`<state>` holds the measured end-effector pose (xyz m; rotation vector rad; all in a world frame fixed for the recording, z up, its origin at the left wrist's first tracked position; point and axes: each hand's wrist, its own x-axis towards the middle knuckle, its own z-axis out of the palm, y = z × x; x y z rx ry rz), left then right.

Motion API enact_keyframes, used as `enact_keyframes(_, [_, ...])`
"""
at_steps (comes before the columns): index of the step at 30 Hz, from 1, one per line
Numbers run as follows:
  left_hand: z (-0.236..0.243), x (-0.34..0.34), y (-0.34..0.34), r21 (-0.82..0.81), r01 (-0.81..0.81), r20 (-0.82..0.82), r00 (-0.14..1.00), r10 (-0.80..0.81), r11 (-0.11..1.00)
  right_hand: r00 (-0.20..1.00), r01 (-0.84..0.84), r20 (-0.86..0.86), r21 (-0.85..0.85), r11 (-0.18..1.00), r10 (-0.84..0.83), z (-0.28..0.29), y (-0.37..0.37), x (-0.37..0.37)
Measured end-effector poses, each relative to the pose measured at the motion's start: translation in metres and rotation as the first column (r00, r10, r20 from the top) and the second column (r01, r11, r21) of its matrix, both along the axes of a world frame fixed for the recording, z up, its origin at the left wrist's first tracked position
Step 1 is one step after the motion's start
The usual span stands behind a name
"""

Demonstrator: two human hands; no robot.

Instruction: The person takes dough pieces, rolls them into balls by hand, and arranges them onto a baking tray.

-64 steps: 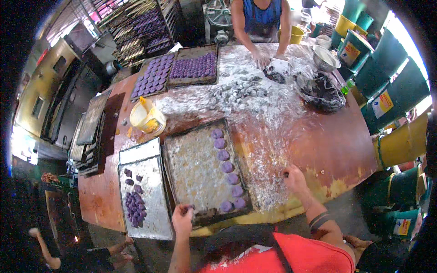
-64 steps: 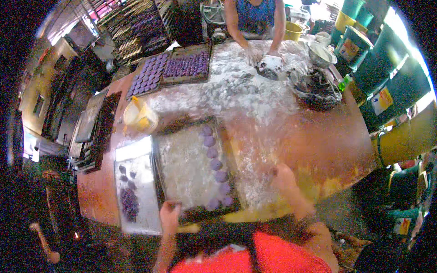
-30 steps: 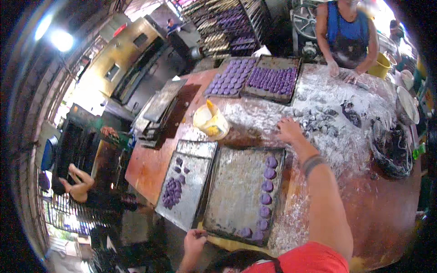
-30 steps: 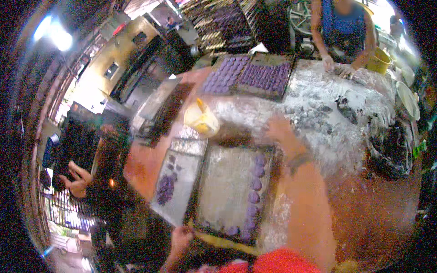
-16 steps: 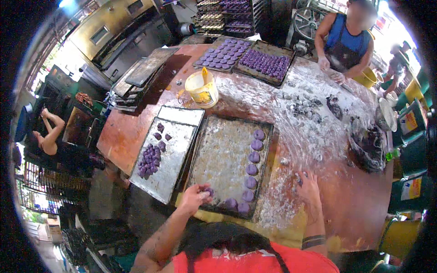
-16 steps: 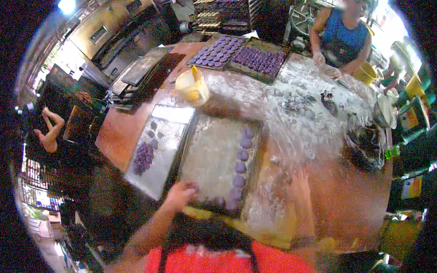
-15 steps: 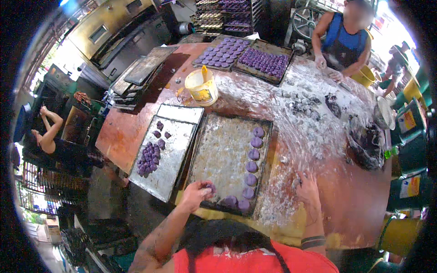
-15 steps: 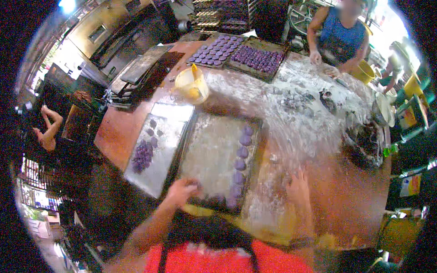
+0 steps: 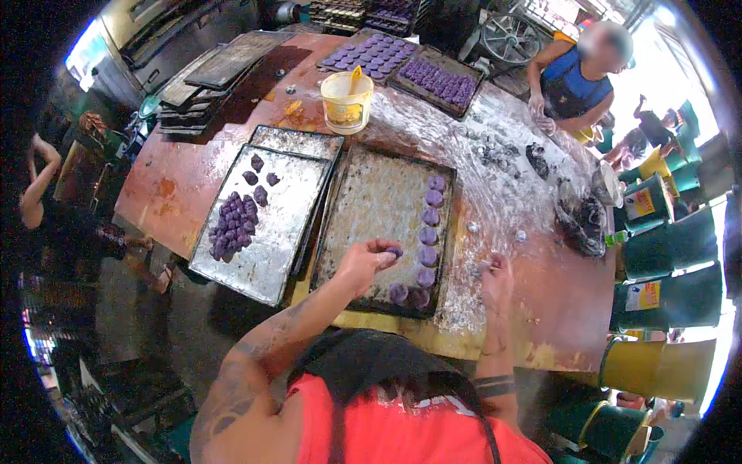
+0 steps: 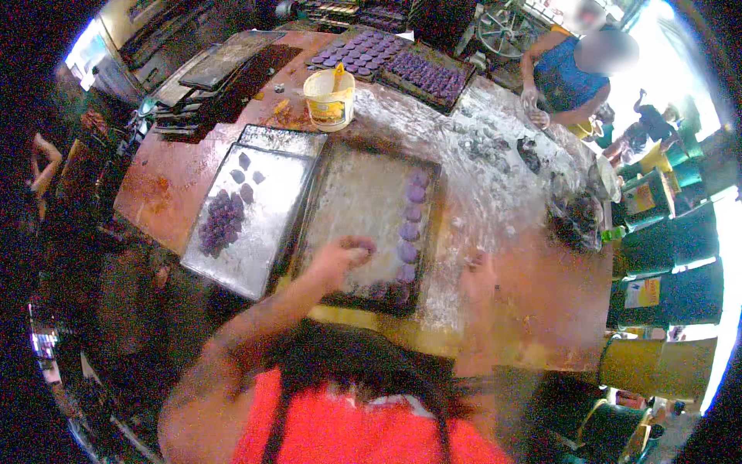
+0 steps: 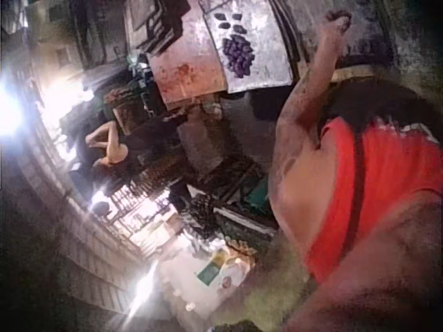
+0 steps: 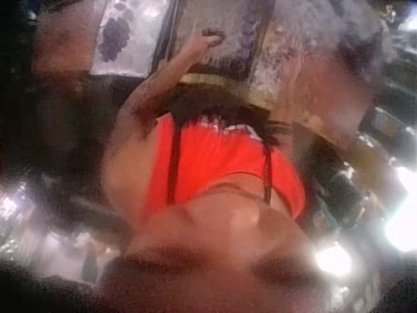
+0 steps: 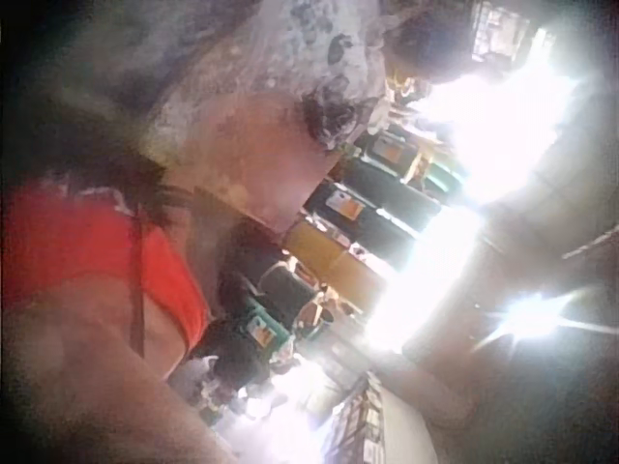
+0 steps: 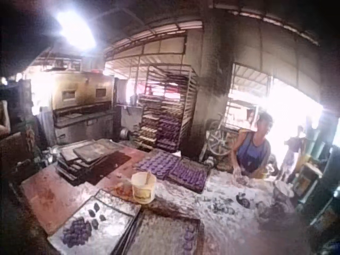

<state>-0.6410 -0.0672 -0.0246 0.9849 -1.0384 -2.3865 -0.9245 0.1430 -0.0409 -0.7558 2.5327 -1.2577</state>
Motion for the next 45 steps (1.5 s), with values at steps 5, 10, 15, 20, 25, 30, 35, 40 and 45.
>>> enact_keyframes(5, [0.070, 0.004, -0.006, -0.109, 0.091, 0.126, 0.989, -0.077, 0.990, 0.920, -0.292, 0.160, -0.333, 0.897, 0.359, 0.081, -0.080, 0.130])
enact_keyframes(10, [0.035, 0.010, 0.001, 0.117, 0.057, -0.177, 0.984, -0.035, 0.991, 0.792, -0.516, -0.392, -0.022, 0.856, 0.467, 0.086, -0.104, 0.167])
enact_keyframes(15, [0.067, 0.032, -0.004, -0.215, 0.035, -0.062, 0.997, -0.050, 0.976, 0.861, -0.443, -0.294, -0.033, 0.896, 0.415, 0.117, -0.107, 0.184])
enact_keyframes(20, [0.077, 0.027, -0.014, -0.139, -0.007, -0.227, 0.974, -0.025, 0.990, 0.739, -0.383, 0.366, -0.463, 0.800, 0.565, 0.098, -0.114, 0.163])
enact_keyframes(25, [0.108, 0.029, -0.023, -0.221, -0.061, -0.184, 0.983, 0.020, 0.973, 0.685, -0.041, 0.528, -0.659, 0.751, 0.501, 0.133, -0.133, 0.204])
enact_keyframes(30, [0.107, 0.034, -0.010, -0.435, -0.263, -0.266, 0.951, 0.157, 0.861, 0.927, -0.359, -0.233, -0.329, 0.873, 0.294, 0.161, -0.133, 0.211])
enact_keyframes(35, [0.092, 0.049, -0.049, -0.064, -0.080, -0.222, 0.973, 0.064, 0.995, 0.705, -0.593, -0.516, -0.055, 0.803, 0.486, 0.146, -0.127, 0.201])
enact_keyframes(40, [0.098, 0.045, -0.021, 0.060, 0.170, -0.369, 0.919, -0.137, 0.984, 0.590, -0.800, -0.384, -0.153, 0.581, 0.711, 0.151, -0.141, 0.193])
enact_keyframes(45, [0.079, 0.047, -0.001, 0.249, 0.232, -0.358, 0.924, -0.133, 0.940, 0.842, -0.524, -0.271, -0.203, 0.827, 0.467, 0.095, -0.126, 0.199])
